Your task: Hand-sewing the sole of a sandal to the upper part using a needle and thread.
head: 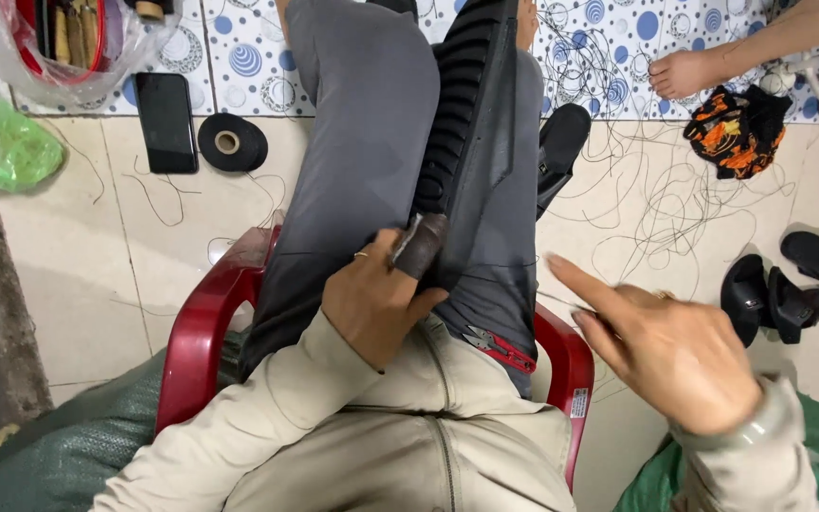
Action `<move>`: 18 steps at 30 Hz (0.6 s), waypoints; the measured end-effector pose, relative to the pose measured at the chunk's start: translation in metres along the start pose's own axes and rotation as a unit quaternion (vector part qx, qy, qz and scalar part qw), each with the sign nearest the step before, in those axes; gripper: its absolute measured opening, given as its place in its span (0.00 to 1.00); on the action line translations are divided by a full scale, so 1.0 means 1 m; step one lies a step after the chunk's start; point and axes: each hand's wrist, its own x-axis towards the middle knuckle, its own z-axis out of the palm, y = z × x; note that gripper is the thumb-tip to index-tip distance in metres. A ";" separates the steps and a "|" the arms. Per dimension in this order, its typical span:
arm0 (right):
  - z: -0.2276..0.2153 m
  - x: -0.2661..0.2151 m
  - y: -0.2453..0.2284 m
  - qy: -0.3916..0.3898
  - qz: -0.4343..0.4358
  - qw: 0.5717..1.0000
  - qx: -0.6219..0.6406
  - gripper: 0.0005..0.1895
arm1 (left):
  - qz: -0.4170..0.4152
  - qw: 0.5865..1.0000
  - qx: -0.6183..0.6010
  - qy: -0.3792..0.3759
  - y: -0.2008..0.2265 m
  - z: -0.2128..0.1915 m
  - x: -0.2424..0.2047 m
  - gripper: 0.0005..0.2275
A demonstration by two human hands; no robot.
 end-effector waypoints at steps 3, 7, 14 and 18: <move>0.027 -0.001 -0.012 -0.064 -0.075 0.968 0.233 0.12 | 0.122 0.992 -0.004 0.009 -0.009 0.010 -0.006 0.20; 0.017 0.018 -0.025 -0.035 -0.160 0.889 0.427 0.08 | 0.019 0.999 -0.030 0.003 -0.005 -0.008 -0.027 0.19; 0.032 0.052 -0.058 0.087 0.055 0.911 0.398 0.06 | -0.042 0.994 0.013 -0.103 -0.002 -0.013 -0.003 0.31; 0.043 0.053 -0.070 0.099 0.050 0.973 0.203 0.02 | 0.007 0.995 0.044 -0.093 -0.001 -0.012 0.001 0.25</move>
